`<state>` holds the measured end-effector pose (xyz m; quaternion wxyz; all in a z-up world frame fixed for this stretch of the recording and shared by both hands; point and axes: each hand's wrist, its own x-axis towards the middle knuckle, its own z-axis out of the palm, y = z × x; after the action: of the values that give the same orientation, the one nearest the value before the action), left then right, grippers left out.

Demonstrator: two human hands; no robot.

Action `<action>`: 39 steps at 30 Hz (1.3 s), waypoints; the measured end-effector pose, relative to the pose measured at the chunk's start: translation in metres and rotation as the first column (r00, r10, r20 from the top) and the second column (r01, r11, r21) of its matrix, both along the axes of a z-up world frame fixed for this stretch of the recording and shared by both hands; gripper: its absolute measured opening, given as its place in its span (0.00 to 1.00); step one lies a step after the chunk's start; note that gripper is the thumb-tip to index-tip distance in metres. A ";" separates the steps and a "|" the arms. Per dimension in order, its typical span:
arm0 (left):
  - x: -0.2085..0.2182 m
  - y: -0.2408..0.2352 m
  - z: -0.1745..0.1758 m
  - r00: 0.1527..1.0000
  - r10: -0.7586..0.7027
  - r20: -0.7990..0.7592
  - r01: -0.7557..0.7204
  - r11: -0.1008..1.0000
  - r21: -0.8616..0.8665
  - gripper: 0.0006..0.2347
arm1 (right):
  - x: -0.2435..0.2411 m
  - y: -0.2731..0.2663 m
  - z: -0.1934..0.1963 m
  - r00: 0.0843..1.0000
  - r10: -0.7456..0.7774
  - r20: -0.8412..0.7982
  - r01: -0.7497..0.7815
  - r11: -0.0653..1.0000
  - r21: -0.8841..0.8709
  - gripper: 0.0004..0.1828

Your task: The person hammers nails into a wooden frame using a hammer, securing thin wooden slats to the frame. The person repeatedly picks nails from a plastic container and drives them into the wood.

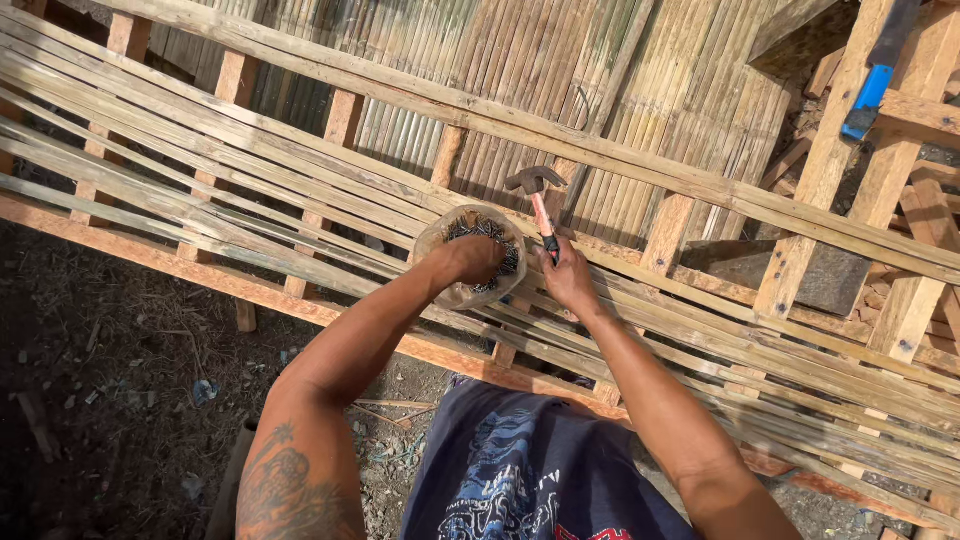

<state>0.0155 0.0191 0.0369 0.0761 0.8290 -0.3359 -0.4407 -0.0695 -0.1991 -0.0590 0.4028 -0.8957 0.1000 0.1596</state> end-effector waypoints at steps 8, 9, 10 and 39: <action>0.085 0.011 0.069 0.911 0.006 -0.411 -0.162 0.925 -0.344 0.13 | 0.017 -0.043 0.028 0.987 -0.103 0.125 0.116 0.987 -0.108 0.26; 0.100 0.006 0.064 0.874 0.032 -0.485 -0.263 0.870 -0.418 0.13 | 0.016 -0.049 0.030 0.977 -0.111 0.180 0.133 0.985 -0.110 0.26; 0.112 -0.002 0.056 0.827 0.050 -0.560 -0.370 0.797 -0.476 0.13 | 0.015 -0.056 0.032 0.981 -0.144 0.131 0.160 0.981 -0.114 0.26; 0.164 -0.112 -0.106 0.887 0.440 0.139 -0.279 0.752 -0.598 0.06 | 0.056 -0.051 0.097 0.994 -0.063 -0.090 0.043 0.976 -0.211 0.08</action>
<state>0.1797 -0.0931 -0.0695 0.3539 0.8705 -0.2902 -0.1809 -0.0136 -0.2497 0.0381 0.3053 -0.9213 0.1595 0.1803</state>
